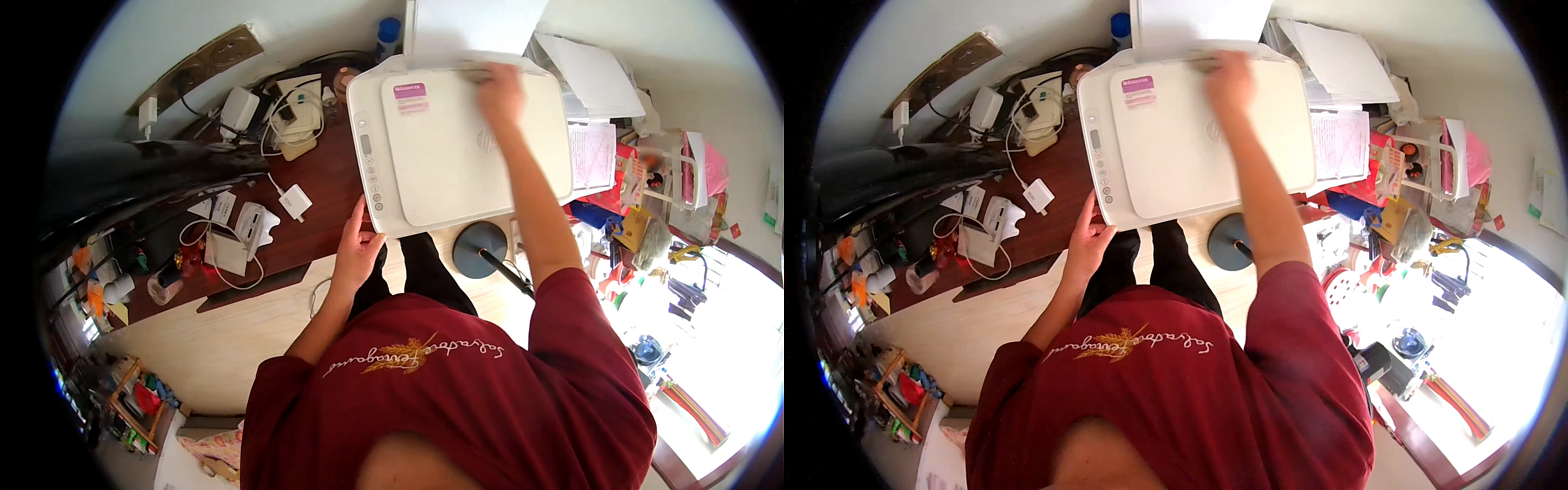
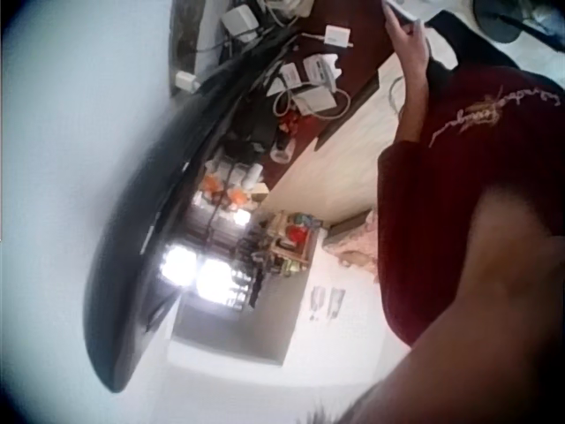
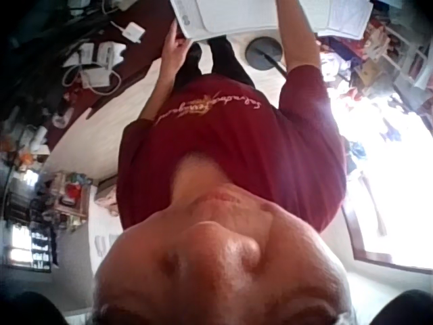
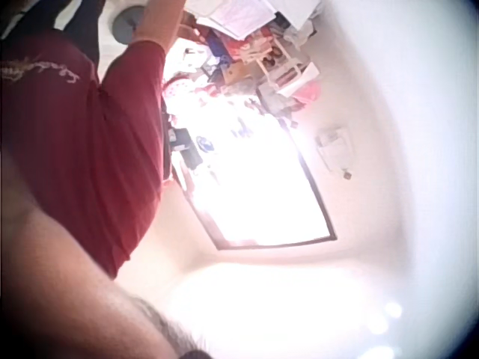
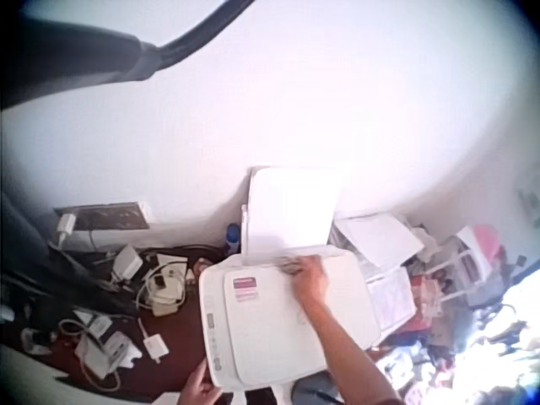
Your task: The person wipes the exterior and interior surfaces of a printer using a cloth, covering the lid, sides, and the internal scanning glass.
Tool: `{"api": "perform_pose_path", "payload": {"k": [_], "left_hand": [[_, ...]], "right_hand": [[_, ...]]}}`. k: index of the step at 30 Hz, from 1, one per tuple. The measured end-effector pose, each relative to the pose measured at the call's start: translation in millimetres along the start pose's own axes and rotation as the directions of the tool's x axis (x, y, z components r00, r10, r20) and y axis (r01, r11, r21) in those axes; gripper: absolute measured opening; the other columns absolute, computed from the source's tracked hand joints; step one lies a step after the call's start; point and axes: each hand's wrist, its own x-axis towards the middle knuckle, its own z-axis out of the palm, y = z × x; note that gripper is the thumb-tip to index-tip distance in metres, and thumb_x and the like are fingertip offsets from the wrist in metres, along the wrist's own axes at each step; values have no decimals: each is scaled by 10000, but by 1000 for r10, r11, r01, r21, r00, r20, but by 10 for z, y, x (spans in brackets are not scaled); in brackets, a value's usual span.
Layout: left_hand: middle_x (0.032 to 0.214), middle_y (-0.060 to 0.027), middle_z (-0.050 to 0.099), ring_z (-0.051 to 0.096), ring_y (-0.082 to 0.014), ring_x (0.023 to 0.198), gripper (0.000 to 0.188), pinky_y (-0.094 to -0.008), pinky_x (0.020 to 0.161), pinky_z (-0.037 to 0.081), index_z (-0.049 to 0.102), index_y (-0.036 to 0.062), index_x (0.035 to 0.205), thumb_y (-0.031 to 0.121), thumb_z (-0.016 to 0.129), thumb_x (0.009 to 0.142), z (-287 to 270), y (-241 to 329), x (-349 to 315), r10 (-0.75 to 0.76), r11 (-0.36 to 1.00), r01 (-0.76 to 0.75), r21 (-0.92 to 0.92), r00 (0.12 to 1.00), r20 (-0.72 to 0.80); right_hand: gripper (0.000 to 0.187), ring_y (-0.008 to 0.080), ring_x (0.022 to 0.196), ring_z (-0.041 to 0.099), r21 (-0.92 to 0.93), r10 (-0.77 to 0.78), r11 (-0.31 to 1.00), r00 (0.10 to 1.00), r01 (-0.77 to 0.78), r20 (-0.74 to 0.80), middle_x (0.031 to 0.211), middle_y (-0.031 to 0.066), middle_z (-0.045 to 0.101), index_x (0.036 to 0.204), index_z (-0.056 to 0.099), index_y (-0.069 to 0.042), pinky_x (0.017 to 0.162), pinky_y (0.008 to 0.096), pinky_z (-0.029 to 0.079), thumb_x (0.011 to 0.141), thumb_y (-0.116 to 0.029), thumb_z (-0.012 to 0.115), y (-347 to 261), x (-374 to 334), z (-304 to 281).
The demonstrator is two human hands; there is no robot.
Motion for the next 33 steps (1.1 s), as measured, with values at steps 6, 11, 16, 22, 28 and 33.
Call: {"api": "perform_pose_path", "payload": {"k": [6,11,16,22,28,33], "left_hand": [[1144,-107,524,563,-95,769,718,-231,693,491,239,67,1450,-19,579,823,-46,32,-3,-26,999,27,-34,999,24],[1146,-94,526,564,-96,777,710,-228,693,488,245,65,1447,-20,575,824,-37,-21,9,29,999,-28,-41,999,26],[1146,-95,526,577,-106,802,707,-237,722,498,251,69,1445,-22,573,822,9,56,10,-20,999,21,-43,999,25],[1183,-89,498,573,-105,843,714,-233,745,489,239,60,1449,-30,574,825,-94,-76,20,-62,997,65,-45,996,69],[1215,-105,496,557,-113,927,736,-231,769,476,193,68,1464,-20,579,843,-100,-151,13,5,992,7,-129,996,89],[1134,-112,557,564,-138,911,732,-263,803,470,173,87,1473,28,573,863,-44,-32,5,-79,988,92,-122,991,103]], "right_hand": [[374,236,899,619,429,-542,808,797,405,268,983,43,610,949,650,-167,686,336,544,659,53,564,-1273,-1026,-243],[323,259,919,597,88,-242,968,966,235,87,1009,95,582,990,621,-125,678,356,525,739,50,519,0,-716,-617],[317,310,953,535,-138,160,974,975,-181,-153,974,123,557,995,605,-68,821,402,459,743,60,462,451,-295,-668],[317,219,834,611,347,-441,873,860,343,258,962,44,583,945,627,-155,584,323,529,693,24,558,-1274,-1491,-513],[308,223,841,612,316,-414,901,807,297,422,990,34,519,1004,622,-219,568,361,528,754,-48,569,-1324,-1318,-426],[277,311,810,617,148,-222,969,960,198,168,1031,87,548,1021,625,-189,630,438,517,782,-73,545,-1565,-181,528]]}}
